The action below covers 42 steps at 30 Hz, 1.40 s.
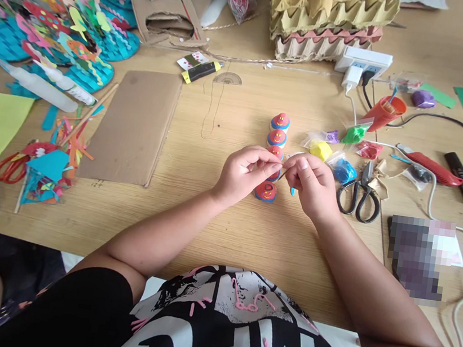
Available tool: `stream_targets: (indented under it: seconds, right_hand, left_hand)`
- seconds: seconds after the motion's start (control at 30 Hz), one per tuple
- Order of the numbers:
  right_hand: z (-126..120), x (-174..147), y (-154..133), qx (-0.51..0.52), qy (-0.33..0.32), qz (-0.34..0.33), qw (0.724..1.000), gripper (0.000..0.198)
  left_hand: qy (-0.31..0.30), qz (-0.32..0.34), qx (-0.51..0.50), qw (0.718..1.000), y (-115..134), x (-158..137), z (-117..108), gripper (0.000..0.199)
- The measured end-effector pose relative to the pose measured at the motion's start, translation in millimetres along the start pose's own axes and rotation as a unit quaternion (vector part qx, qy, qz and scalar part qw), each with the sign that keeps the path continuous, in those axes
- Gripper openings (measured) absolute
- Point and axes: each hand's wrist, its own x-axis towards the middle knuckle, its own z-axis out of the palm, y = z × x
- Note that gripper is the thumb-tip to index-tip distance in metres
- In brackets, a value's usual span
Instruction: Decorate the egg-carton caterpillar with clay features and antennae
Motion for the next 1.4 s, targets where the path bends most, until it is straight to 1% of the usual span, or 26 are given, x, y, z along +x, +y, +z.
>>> stream_targets:
  seconds: [0.1, 0.2, 0.27, 0.33, 0.37, 0.4, 0.47, 0.5, 0.57, 0.6, 0.67, 0.8, 0.93, 1.2, 1.3, 1.37, 1.4]
  right_hand:
    - [2, 0, 1, 0.001, 0.006, 0.013, 1.000, 0.044]
    - [1, 2, 0, -0.026, 0.016, 0.031, 0.999, 0.048]
    - [-4, 5, -1, -0.064, 0.028, 0.039, 0.997, 0.050]
    - [-12, 8, -4, -0.140, 0.023, 0.052, 0.989, 0.047]
    - [-16, 10, -6, -0.194, 0.012, 0.065, 0.979, 0.041]
    - [-19, 11, -9, -0.257, -0.005, 0.084, 0.963, 0.033]
    - [-24, 12, -14, -0.374, -0.057, 0.133, 0.916, 0.016]
    - [-25, 12, -15, -0.420, -0.082, 0.156, 0.890, 0.012]
    - [-23, 10, -18, -0.491, -0.110, 0.186, 0.844, 0.011]
    - [-20, 9, -19, -0.517, -0.113, 0.193, 0.826, 0.012]
    - [-13, 6, -20, -0.554, -0.115, 0.197, 0.801, 0.014]
    - [0, 1, -24, -0.580, -0.137, 0.222, 0.772, 0.021]
    - [6, 0, -25, -0.588, -0.141, 0.231, 0.763, 0.022]
    - [12, -5, -20, -0.614, -0.139, 0.204, 0.750, 0.022]
    - [9, -4, -20, -0.609, -0.138, 0.198, 0.756, 0.019]
    - [3, -1, -21, -0.594, -0.130, 0.193, 0.770, 0.015]
    - [0, 0, -22, -0.579, -0.123, 0.192, 0.783, 0.013]
  left_hand:
    - [0.001, -0.010, 0.001, 1.000, 1, 0, 0, 0.024]
    - [0.004, -0.038, 0.000, 0.999, 1, 0, 0, 0.029]
    - [0.013, -0.052, -0.001, 0.999, -1, 0, 1, 0.032]
    - [0.026, -0.056, -0.001, 0.998, -2, 0, 0, 0.033]
    - [0.034, -0.056, 0.000, 0.998, -3, 0, 0, 0.034]
    - [0.040, -0.056, 0.001, 0.998, -3, 1, 0, 0.034]
    - [0.048, -0.057, 0.006, 0.997, -4, 1, 0, 0.034]
    - [0.050, -0.058, 0.009, 0.997, -4, 1, 0, 0.034]
    - [0.051, -0.060, 0.015, 0.997, -4, 0, 0, 0.034]
    - [0.052, -0.060, 0.017, 0.997, -4, 0, 0, 0.034]
    - [0.051, -0.058, 0.018, 0.997, -4, 0, 0, 0.034]
    - [0.052, -0.050, 0.012, 0.997, -4, -1, 1, 0.032]
    - [0.053, -0.050, 0.016, 0.997, -3, -1, 1, 0.031]
    - [0.061, -0.057, 0.024, 0.996, -5, -2, 1, 0.032]
    - [0.074, -0.074, 0.039, 0.994, -9, -1, 0, 0.031]
    - [0.087, -0.084, 0.044, 0.992, -11, 0, -1, 0.031]
    - [0.091, -0.088, 0.044, 0.991, -11, 1, -1, 0.031]
